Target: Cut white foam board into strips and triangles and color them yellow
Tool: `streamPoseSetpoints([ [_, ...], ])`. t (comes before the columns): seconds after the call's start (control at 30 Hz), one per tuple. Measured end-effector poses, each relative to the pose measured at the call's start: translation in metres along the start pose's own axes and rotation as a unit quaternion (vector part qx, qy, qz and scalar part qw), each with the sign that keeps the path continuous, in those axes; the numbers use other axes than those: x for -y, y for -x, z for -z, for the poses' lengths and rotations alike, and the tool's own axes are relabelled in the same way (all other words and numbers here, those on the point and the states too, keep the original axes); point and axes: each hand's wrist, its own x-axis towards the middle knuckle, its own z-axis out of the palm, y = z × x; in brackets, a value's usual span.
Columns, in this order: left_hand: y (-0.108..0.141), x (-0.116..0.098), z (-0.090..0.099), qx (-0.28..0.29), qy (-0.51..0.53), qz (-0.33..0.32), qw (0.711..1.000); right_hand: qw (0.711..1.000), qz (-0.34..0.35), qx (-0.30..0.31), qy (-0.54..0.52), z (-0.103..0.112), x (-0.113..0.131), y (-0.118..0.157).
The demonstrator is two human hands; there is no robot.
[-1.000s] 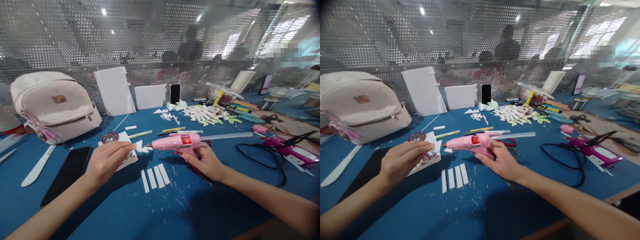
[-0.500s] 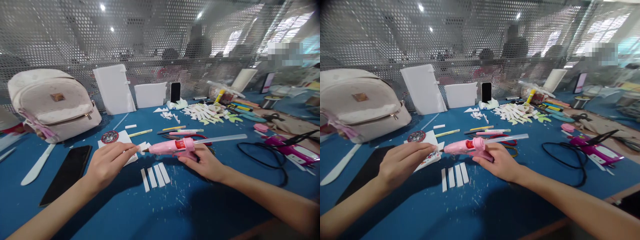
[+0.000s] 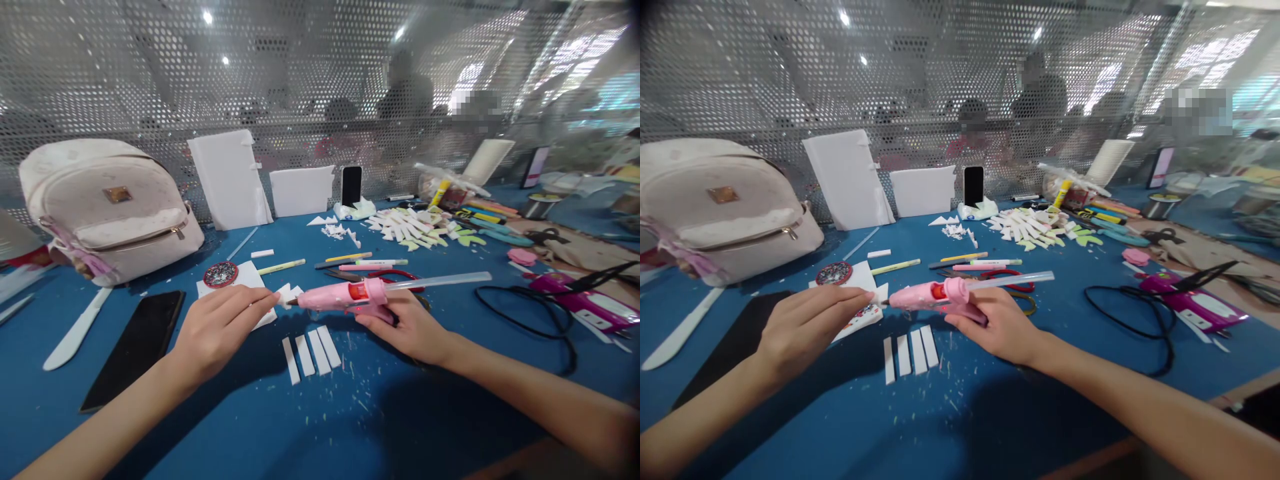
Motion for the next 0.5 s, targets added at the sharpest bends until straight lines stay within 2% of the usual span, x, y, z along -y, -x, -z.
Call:
streamPoseSetpoints([
  [0.5, -0.0077, -0.0062, 0.0051, 0.007, -0.029, -0.035, 0.999, 1.000, -0.006, 0.004, 0.026, -0.0007, -0.0008, 0.0012],
])
